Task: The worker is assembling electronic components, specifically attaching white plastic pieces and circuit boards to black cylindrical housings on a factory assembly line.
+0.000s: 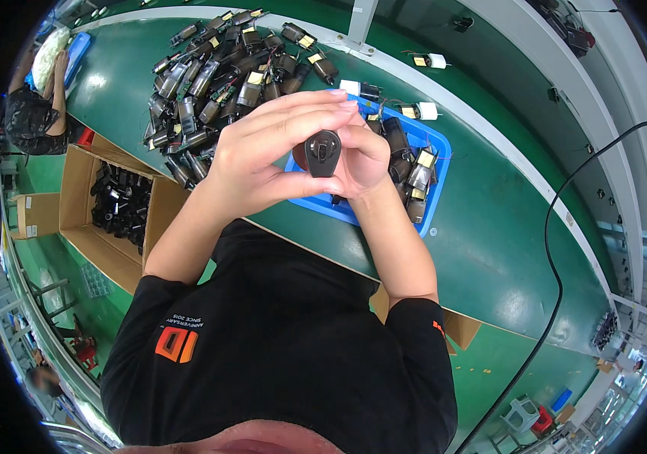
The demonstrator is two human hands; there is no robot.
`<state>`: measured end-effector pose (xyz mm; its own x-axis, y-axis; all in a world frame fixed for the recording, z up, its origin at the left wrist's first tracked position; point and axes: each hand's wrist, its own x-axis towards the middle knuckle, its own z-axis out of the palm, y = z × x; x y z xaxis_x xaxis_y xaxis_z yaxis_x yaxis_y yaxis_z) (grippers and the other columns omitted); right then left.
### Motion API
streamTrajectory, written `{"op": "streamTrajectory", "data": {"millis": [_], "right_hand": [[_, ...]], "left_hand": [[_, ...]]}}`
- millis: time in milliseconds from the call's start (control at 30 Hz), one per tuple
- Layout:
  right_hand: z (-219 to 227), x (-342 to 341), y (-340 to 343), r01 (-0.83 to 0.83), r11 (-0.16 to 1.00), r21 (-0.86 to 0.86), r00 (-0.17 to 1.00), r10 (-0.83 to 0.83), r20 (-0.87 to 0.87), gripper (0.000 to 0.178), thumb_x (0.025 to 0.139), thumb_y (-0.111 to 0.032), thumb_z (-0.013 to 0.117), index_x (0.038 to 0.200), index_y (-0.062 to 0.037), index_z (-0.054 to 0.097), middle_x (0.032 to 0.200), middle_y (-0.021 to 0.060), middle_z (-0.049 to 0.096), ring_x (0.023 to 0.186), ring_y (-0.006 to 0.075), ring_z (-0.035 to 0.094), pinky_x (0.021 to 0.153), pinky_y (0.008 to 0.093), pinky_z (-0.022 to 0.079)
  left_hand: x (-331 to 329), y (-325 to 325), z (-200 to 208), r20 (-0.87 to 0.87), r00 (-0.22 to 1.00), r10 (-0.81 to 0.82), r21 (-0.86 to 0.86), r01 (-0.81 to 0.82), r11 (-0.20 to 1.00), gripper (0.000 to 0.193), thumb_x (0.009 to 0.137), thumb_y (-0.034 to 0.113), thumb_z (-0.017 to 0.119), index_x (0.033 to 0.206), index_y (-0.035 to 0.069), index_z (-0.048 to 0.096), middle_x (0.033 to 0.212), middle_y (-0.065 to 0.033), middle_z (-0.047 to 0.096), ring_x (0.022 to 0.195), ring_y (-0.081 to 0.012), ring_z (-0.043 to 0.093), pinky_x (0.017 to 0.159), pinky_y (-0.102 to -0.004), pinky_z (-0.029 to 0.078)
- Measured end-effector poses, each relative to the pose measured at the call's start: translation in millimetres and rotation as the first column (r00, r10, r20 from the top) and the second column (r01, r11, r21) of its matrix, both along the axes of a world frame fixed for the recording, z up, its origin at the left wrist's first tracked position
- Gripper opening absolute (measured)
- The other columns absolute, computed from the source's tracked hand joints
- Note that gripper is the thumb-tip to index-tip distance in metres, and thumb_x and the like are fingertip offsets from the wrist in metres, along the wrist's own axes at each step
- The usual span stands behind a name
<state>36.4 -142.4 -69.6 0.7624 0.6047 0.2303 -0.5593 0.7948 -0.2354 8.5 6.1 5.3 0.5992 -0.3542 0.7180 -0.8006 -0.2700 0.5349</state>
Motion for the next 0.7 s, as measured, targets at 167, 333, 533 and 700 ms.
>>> {"op": "streamTrajectory", "data": {"millis": [167,333,533,700], "right_hand": [[-6.1,0.0,0.8,-0.01,1.0,0.018,0.999,0.011,-0.031,0.034,0.083,-0.008,0.056,0.116,-0.0013,0.054,0.105,0.0158,0.064,0.098,0.0263,0.068,0.084,0.0373,0.058],[-0.2,-2.3,2.4,0.0,1.0,0.019,0.998,0.001,-0.068,0.034,0.084,-0.009,0.054,0.117,-0.0013,0.053,0.107,0.0161,0.064,0.098,0.0262,0.067,0.082,0.0365,0.058],[-3.0,0.5,1.9,0.015,1.0,0.003,1.0,-0.015,0.002,0.034,0.085,-0.01,0.053,0.117,-0.0017,0.052,0.104,0.0153,0.064,0.093,0.026,0.068,0.077,0.036,0.058],[-5.3,-1.2,4.0,0.065,0.995,-0.08,0.997,-0.067,-0.025,0.032,0.085,-0.011,0.054,0.115,-0.002,0.052,0.098,0.0136,0.065,0.086,0.0249,0.068,0.072,0.0348,0.058]], "left_hand": [[-0.7,-0.3,-0.5,-0.003,1.0,-0.004,-0.005,0.004,1.0,0.053,0.068,0.02,0.082,0.114,0.001,0.064,0.118,-0.0116,0.066,0.113,-0.0294,0.062,0.097,-0.0409,0.05],[0.9,-0.3,-1.1,0.0,1.0,-0.006,-0.011,0.006,1.0,0.053,0.068,0.02,0.082,0.114,0.001,0.063,0.117,-0.0118,0.066,0.113,-0.0291,0.062,0.097,-0.0408,0.05],[-0.5,-0.4,-1.6,-0.035,0.999,0.002,-0.011,-0.003,1.0,0.053,0.067,0.018,0.082,0.114,0.0,0.063,0.117,-0.0121,0.067,0.113,-0.029,0.062,0.098,-0.0414,0.049],[0.9,0.4,-4.4,-0.075,0.997,0.003,-0.014,-0.004,1.0,0.054,0.067,0.018,0.082,0.115,0.0,0.063,0.117,-0.0124,0.066,0.113,-0.0295,0.062,0.099,-0.0419,0.049]]}}
